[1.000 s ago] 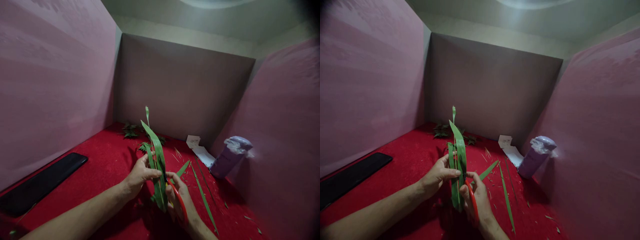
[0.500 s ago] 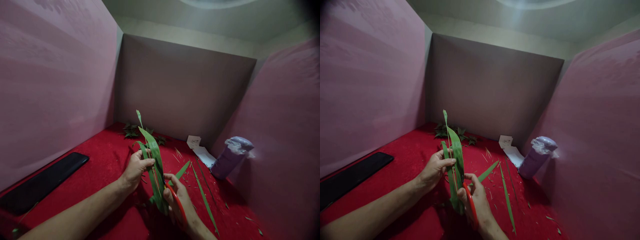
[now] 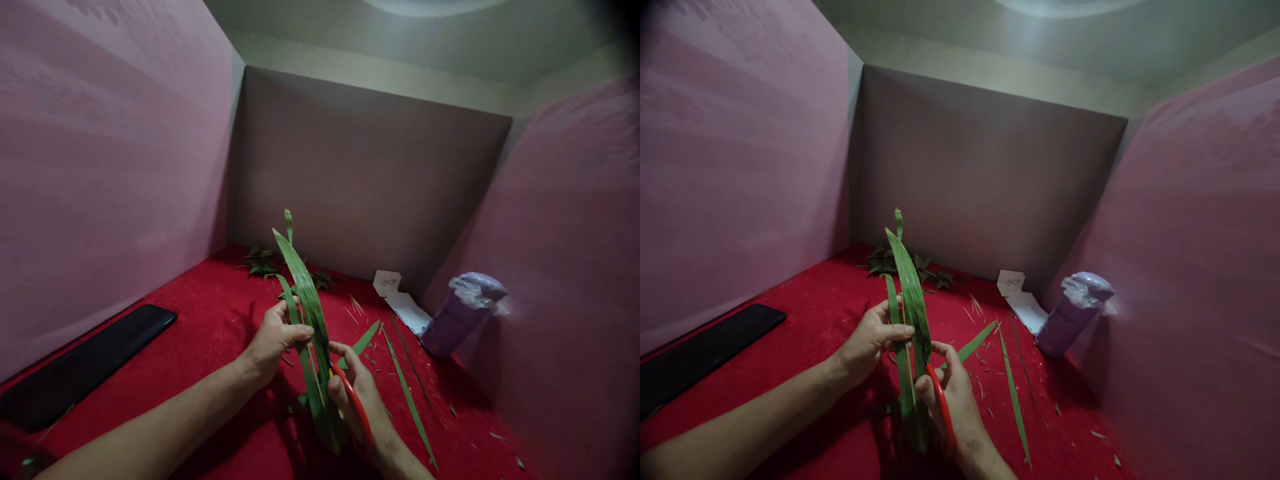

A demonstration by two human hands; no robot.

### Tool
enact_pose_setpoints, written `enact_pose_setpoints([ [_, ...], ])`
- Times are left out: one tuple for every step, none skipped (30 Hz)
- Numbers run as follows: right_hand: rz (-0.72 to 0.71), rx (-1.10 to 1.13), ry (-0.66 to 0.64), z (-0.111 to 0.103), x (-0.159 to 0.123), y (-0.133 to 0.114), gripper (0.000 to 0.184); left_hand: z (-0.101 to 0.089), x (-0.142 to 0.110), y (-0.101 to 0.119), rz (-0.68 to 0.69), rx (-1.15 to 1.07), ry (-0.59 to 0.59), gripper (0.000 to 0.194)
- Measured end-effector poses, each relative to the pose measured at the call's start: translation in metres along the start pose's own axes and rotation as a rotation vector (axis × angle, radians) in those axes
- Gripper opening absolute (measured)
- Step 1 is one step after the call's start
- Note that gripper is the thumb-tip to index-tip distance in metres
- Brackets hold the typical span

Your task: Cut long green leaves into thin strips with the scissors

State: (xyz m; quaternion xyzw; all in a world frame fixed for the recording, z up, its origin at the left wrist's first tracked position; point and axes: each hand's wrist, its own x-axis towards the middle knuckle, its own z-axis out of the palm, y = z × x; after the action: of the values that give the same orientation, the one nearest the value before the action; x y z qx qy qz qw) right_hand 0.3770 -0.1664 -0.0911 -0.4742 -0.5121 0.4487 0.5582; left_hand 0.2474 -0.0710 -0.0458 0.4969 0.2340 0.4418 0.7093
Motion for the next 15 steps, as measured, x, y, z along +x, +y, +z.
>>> enact_pose_setpoints([
  [0.007,0.009,-0.003,0.0006,0.0000,-0.0001,0.072,-0.0003,-0.0001,-0.0004,-0.005,0.003,-0.008,0.036],
  [0.013,0.018,-0.004,0.0012,0.0002,-0.0003,0.073,-0.0006,-0.0003,-0.0009,-0.009,0.007,-0.018,0.037],
  [0.019,0.026,-0.001,0.0019,0.0004,-0.0002,0.073,-0.0006,-0.0006,-0.0015,-0.013,0.011,-0.028,0.038],
  [0.023,0.032,0.002,0.0025,0.0006,0.0001,0.073,-0.0006,-0.0010,-0.0022,-0.015,0.015,-0.039,0.038],
  [0.022,0.036,0.004,0.0027,0.0009,0.0007,0.073,-0.0003,-0.0016,-0.0028,-0.015,0.018,-0.048,0.039],
  [0.019,0.035,0.006,0.0026,0.0011,0.0017,0.072,0.0001,-0.0023,-0.0034,-0.014,0.022,-0.058,0.038],
  [0.013,0.030,0.012,0.0021,0.0013,0.0029,0.071,0.0005,-0.0030,-0.0039,-0.014,0.026,-0.069,0.037],
  [0.007,0.023,0.018,0.0014,0.0015,0.0040,0.070,0.0011,-0.0038,-0.0045,-0.016,0.031,-0.081,0.036],
  [0.002,0.016,0.025,0.0006,0.0016,0.0049,0.069,0.0016,-0.0045,-0.0049,-0.020,0.035,-0.089,0.034],
  [-0.001,0.011,0.030,-0.0002,0.0016,0.0054,0.067,0.0022,-0.0052,-0.0053,-0.025,0.040,-0.096,0.033],
  [-0.005,0.007,0.035,-0.0008,0.0017,0.0054,0.066,0.0026,-0.0058,-0.0056,-0.032,0.045,-0.101,0.034],
  [-0.013,0.003,0.038,-0.0011,0.0018,0.0047,0.066,0.0029,-0.0063,-0.0057,-0.039,0.047,-0.102,0.035],
  [-0.024,0.000,0.043,-0.0012,0.0019,0.0036,0.066,0.0032,-0.0067,-0.0056,-0.042,0.047,-0.100,0.037],
  [-0.036,-0.006,0.050,-0.0010,0.0020,0.0020,0.066,0.0034,-0.0070,-0.0053,-0.039,0.043,-0.097,0.039],
  [-0.045,-0.015,0.054,-0.0007,0.0020,0.0003,0.066,0.0035,-0.0072,-0.0048,-0.030,0.037,-0.095,0.040],
])
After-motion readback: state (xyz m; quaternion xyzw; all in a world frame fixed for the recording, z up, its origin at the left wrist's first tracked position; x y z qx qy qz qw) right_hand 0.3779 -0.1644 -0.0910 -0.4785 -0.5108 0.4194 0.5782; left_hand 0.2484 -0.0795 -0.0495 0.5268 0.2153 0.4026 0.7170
